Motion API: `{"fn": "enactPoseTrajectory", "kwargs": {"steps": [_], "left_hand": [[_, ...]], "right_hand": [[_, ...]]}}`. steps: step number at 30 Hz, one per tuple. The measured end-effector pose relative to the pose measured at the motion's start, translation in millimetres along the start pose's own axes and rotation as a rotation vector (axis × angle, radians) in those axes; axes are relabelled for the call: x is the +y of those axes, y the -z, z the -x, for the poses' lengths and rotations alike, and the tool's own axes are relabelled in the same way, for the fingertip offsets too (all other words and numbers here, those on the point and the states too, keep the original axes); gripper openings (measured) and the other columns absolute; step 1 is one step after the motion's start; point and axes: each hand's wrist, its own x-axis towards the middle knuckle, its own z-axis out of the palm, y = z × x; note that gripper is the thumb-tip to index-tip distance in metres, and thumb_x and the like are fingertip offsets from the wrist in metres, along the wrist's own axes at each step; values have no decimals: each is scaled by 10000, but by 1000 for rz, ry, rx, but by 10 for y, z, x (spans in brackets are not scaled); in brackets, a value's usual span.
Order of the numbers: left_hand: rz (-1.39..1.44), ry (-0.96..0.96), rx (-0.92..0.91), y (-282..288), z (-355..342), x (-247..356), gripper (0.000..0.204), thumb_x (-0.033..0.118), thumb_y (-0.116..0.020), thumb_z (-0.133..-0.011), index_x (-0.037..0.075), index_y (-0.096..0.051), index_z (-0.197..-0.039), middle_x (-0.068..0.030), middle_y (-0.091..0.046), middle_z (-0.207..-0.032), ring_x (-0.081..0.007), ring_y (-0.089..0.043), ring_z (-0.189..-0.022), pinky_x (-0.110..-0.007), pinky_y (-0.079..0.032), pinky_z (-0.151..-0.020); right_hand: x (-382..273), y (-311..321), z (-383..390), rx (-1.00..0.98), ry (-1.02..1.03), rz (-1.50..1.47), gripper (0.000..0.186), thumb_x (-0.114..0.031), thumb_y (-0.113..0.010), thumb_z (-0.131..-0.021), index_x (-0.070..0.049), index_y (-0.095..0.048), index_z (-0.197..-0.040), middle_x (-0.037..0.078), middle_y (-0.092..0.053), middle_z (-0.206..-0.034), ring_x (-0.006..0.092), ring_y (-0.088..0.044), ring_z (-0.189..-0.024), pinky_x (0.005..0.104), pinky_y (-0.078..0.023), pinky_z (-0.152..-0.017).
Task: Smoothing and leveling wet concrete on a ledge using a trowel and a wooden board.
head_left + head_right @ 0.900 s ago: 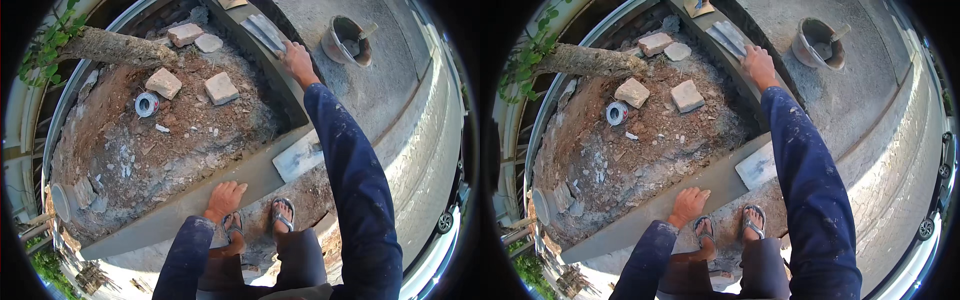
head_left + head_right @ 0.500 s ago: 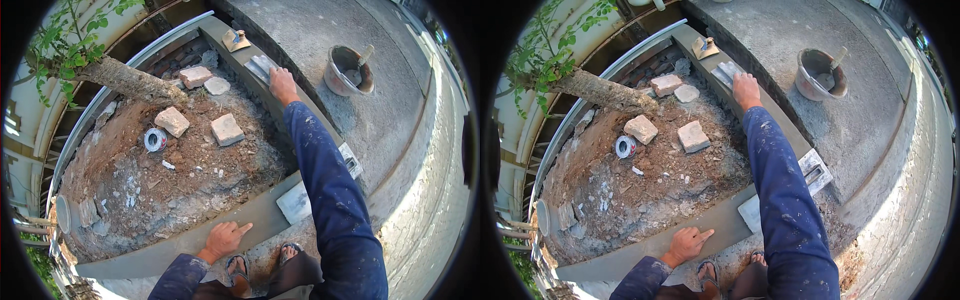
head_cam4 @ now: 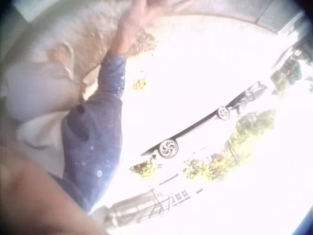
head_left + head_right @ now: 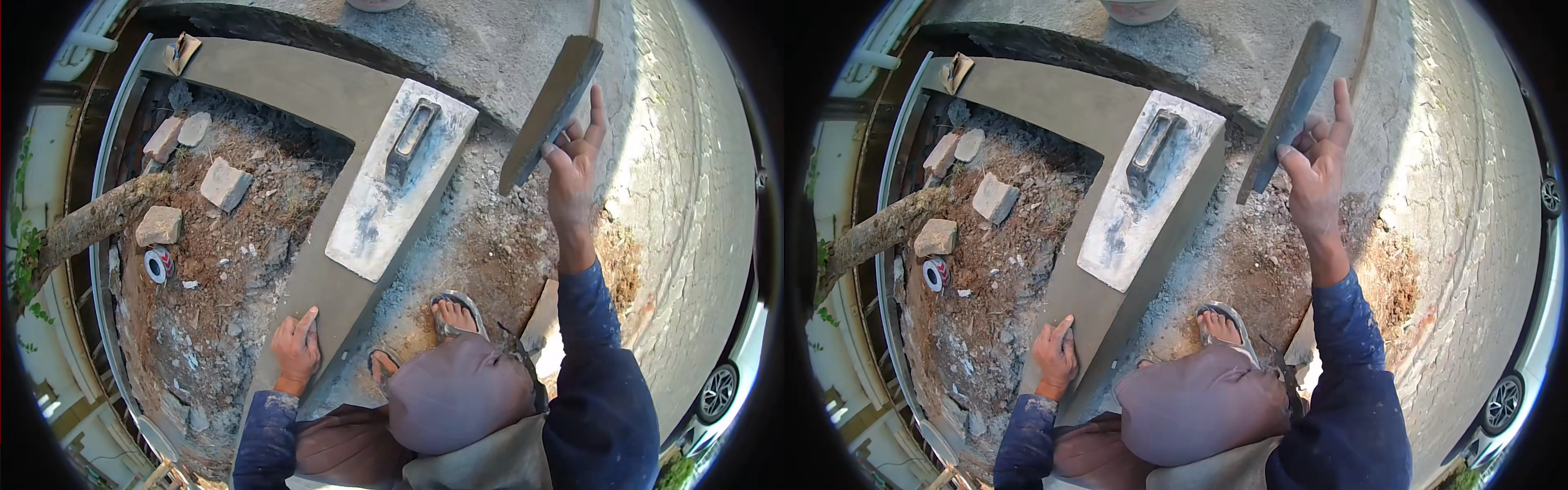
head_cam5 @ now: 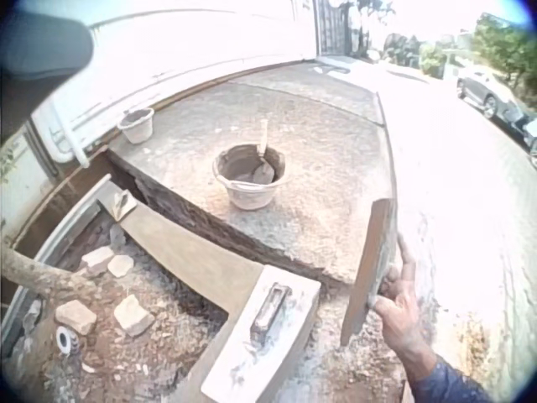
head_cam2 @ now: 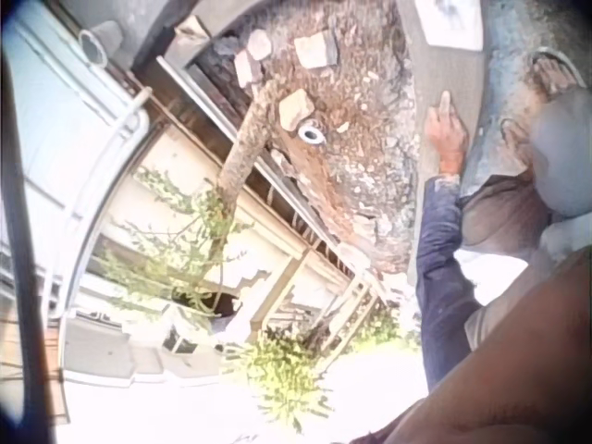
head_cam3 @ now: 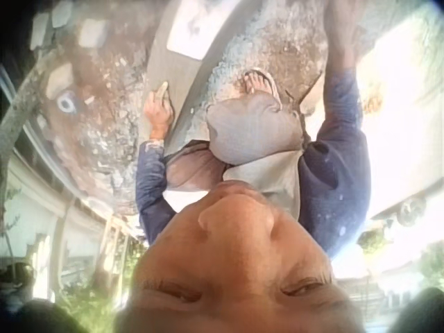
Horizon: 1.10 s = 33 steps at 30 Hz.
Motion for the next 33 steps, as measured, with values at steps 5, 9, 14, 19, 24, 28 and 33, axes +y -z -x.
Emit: {"fn": "enactPoseTrajectory", "kwargs": {"steps": [5, 9, 14, 19, 24, 28, 33], "left_hand": [[31, -58, -33, 13, -49, -5, 278, 72, -634, -932, 98, -680, -1204, -120, -526, -773, -322, -545, -639, -433, -426, -575], [38, -111, 5, 65, -238, 118, 240, 83, -604, -970, 23, -645, -1198, -130, -600, -855, -303, -577, -689, -406, -466, -612], [162, -44, 94, 60, -567, 461, 252, 113, -597, -995, 3, -620, -1220, -138, -575, -928, -259, -546, -726, -378, -461, -617], [192, -47, 69, 106, -745, 605, 280, 131, -602, -1001, 10, -613, -1253, -138, -567, -988, -264, -550, -757, -364, -464, -641], [-36, -172, 127, 60, -859, 677, 374, 175, -614, -996, 49, -595, -1348, -164, -599, -1173, -312, -552, -1133, -395, -445, -914], [-135, -174, -56, 168, -842, 755, 415, 244, -568, -1023, 49, -570, -1389, -157, -578, -1334, -320, -480, -1301, -431, -339, -1080], [-215, -165, -235, 181, -847, 808, 416, 325, -516, -1038, 79, -607, -1361, -126, -572, -1372, -339, -484, -1298, -465, -315, -1087]], "right_hand": [[1095, 444, 1358, -34, -782, -31, 959, -32, -505, -810, -175, -38, -1636, 36, -534, -885, 133, -534, -739, 273, -480, -659], [1766, -80, 1794, -146, -804, -212, 994, -20, -533, -807, -177, -8, -1637, 65, -511, -876, 147, -544, -704, 285, -507, -615], [1874, -532, 1651, -90, -883, -382, 995, -33, -533, -818, -183, 41, -1617, 115, -519, -969, 196, -596, -749, 321, -562, -586], [2177, -673, 1583, 37, -888, -215, 786, -224, -587, -967, -142, -90, -1571, 92, -547, -930, 167, -593, -770, 292, -552, -576], [2403, -689, 1670, 74, -649, 118, 679, -229, -541, -1025, -83, -142, -1555, 178, -584, -1186, 240, -637, -947, 337, -562, -683], [2528, -344, 1152, 280, -560, 68, 635, -209, -515, -1027, 20, -217, -1539, 306, -436, -1454, 401, -448, -1360, 431, -331, -1153], [2646, -364, 768, 136, -446, 243, 654, -176, -493, -1031, 45, -177, -1559, 319, -294, -1582, 439, -342, -1453, 416, -284, -1191]]}}
